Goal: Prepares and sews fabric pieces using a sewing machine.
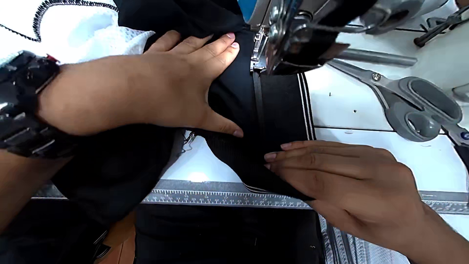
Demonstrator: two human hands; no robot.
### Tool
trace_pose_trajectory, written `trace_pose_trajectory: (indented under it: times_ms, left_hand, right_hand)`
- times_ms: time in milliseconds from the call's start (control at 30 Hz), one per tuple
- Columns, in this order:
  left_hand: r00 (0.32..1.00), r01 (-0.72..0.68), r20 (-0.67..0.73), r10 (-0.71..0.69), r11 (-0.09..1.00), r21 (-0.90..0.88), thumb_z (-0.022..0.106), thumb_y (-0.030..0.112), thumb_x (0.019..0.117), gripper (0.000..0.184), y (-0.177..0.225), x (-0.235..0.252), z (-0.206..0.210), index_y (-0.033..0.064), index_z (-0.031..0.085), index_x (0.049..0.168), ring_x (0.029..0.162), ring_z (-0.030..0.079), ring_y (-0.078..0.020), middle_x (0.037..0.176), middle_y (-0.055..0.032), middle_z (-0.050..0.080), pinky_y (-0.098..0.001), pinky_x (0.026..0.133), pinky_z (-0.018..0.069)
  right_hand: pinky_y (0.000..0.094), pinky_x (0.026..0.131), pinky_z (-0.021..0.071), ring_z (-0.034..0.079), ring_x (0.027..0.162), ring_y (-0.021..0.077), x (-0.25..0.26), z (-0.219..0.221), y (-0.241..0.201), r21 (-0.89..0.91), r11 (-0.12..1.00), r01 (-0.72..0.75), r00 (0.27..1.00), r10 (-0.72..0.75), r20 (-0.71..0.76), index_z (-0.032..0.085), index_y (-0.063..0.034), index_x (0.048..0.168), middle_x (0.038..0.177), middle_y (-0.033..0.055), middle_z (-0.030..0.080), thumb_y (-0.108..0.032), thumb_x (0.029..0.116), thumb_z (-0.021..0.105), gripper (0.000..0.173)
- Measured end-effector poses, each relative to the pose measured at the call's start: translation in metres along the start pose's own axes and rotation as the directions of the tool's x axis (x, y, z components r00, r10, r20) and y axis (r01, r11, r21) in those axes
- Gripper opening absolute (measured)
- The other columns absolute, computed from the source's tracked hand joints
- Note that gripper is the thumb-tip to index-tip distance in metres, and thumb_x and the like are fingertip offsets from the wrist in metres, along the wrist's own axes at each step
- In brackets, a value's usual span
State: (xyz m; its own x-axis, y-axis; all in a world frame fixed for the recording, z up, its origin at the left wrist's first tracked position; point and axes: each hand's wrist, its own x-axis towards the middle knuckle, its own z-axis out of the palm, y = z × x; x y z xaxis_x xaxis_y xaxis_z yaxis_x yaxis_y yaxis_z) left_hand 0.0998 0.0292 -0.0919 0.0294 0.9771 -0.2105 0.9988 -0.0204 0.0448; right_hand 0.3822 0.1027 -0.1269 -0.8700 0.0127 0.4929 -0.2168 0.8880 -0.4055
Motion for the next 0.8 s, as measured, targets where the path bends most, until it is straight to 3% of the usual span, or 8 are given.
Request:
trace_pose_trajectory:
  times_ms: [267, 367, 467, 567, 633, 667, 733, 800]
  left_hand:
    - [0.993, 0.032, 0.117, -0.027, 0.999, -0.040, 0.052, 0.081, 0.0848, 0.117, -0.020, 0.031, -0.026, 0.0074, 0.011, 0.166, 0.157, 0.013, -0.0426, 0.172, -0.0169, 0.013, -0.0693, 0.120, 0.0103]
    - [0.981, -0.185, -0.075, 0.179, 0.979, -0.082, 0.036, 0.081, 0.0907, 0.096, -0.043, 0.020, -0.021, 0.0147, 0.037, 0.161, 0.153, 0.030, -0.0397, 0.165, -0.0146, 0.035, -0.0661, 0.120, 0.0220]
    - [0.766, -0.564, -0.359, 0.533, 0.825, 0.021, 0.043, 0.065, 0.0989, 0.062, -0.040, -0.019, -0.003, 0.0155, 0.071, 0.125, 0.144, 0.043, -0.0395, 0.149, -0.0115, 0.056, -0.0672, 0.116, 0.0273]
    - [0.662, -0.672, -0.371, 0.651, 0.735, 0.090, 0.046, 0.024, 0.1029, 0.034, 0.012, -0.067, 0.014, 0.0116, 0.071, 0.083, 0.131, 0.059, -0.0307, 0.115, -0.0066, 0.074, -0.0593, 0.122, 0.0311]
    - [0.653, -0.656, -0.425, 0.628, 0.748, 0.098, 0.042, 0.027, 0.1032, 0.035, 0.040, -0.082, 0.019, 0.0144, 0.062, 0.077, 0.080, 0.065, -0.0156, 0.073, 0.0017, 0.061, -0.0385, 0.083, 0.0557]
    - [0.669, -0.636, -0.439, 0.601, 0.767, 0.080, 0.039, 0.032, 0.1054, 0.038, 0.046, -0.083, 0.019, 0.0141, 0.059, 0.079, 0.062, 0.056, -0.0120, 0.065, 0.0033, 0.052, -0.0304, 0.059, 0.0478]
    - [0.727, -0.554, -0.428, 0.537, 0.827, 0.096, 0.033, 0.047, 0.1083, 0.052, 0.047, -0.076, 0.017, 0.0105, 0.068, 0.097, 0.057, 0.055, -0.0139, 0.074, -0.0004, 0.057, -0.0293, 0.046, 0.0408]
    - [0.748, -0.524, -0.399, 0.530, 0.841, 0.134, 0.029, 0.052, 0.1082, 0.061, 0.034, -0.062, 0.024, 0.0106, 0.072, 0.121, 0.075, 0.067, -0.0179, 0.106, -0.0058, 0.070, -0.0335, 0.054, 0.0504]
  right_hand:
    - [0.0294, 0.104, 0.0539, 0.073, 0.109, 0.0161, 0.023, 0.000, 0.024, -0.098, 0.994, -0.037, 0.999, 0.036, -0.011, 0.077, -0.0027, 0.111, 0.107, 0.0078, 0.078, -0.009, 0.0986, 0.058, 0.023]
    - [0.0286, 0.094, 0.0573, 0.074, 0.102, 0.0154, 0.031, -0.001, 0.032, -0.135, 0.991, -0.019, 1.000, 0.017, -0.014, 0.077, -0.0035, 0.110, 0.104, 0.0077, 0.077, -0.008, 0.0958, 0.061, 0.023]
    - [0.0358, 0.099, 0.0581, 0.074, 0.104, 0.0199, 0.034, 0.005, 0.030, -0.237, 0.970, 0.056, 0.998, -0.060, -0.008, 0.077, -0.0058, 0.104, 0.102, 0.0080, 0.078, -0.007, 0.0964, 0.061, 0.018]
    - [0.0440, 0.097, 0.0593, 0.074, 0.106, 0.0272, 0.034, 0.016, 0.016, -0.339, 0.925, 0.169, 0.985, -0.165, 0.042, 0.072, -0.0060, 0.100, 0.100, 0.0110, 0.076, -0.005, 0.1010, 0.054, 0.017]
    - [0.0433, 0.097, 0.0595, 0.073, 0.109, 0.0289, 0.031, 0.018, 0.010, -0.337, 0.909, 0.246, 0.969, -0.232, 0.080, 0.071, -0.0048, 0.103, 0.104, 0.0126, 0.076, -0.006, 0.1030, 0.052, 0.019]
    - [0.0421, 0.097, 0.0593, 0.073, 0.110, 0.0289, 0.028, 0.016, 0.009, -0.319, 0.909, 0.269, 0.963, -0.251, 0.096, 0.071, -0.0046, 0.104, 0.106, 0.0131, 0.076, -0.006, 0.1036, 0.052, 0.019]
    - [0.0394, 0.100, 0.0577, 0.072, 0.114, 0.0276, 0.022, 0.010, 0.011, -0.272, 0.922, 0.274, 0.961, -0.255, 0.102, 0.073, -0.0058, 0.103, 0.108, 0.0122, 0.076, -0.007, 0.1029, 0.054, 0.019]
    - [0.0377, 0.104, 0.0561, 0.070, 0.117, 0.0255, 0.017, 0.004, 0.015, -0.241, 0.935, 0.259, 0.965, -0.240, 0.108, 0.073, -0.0073, 0.101, 0.110, 0.0098, 0.076, -0.007, 0.1026, 0.055, 0.018]
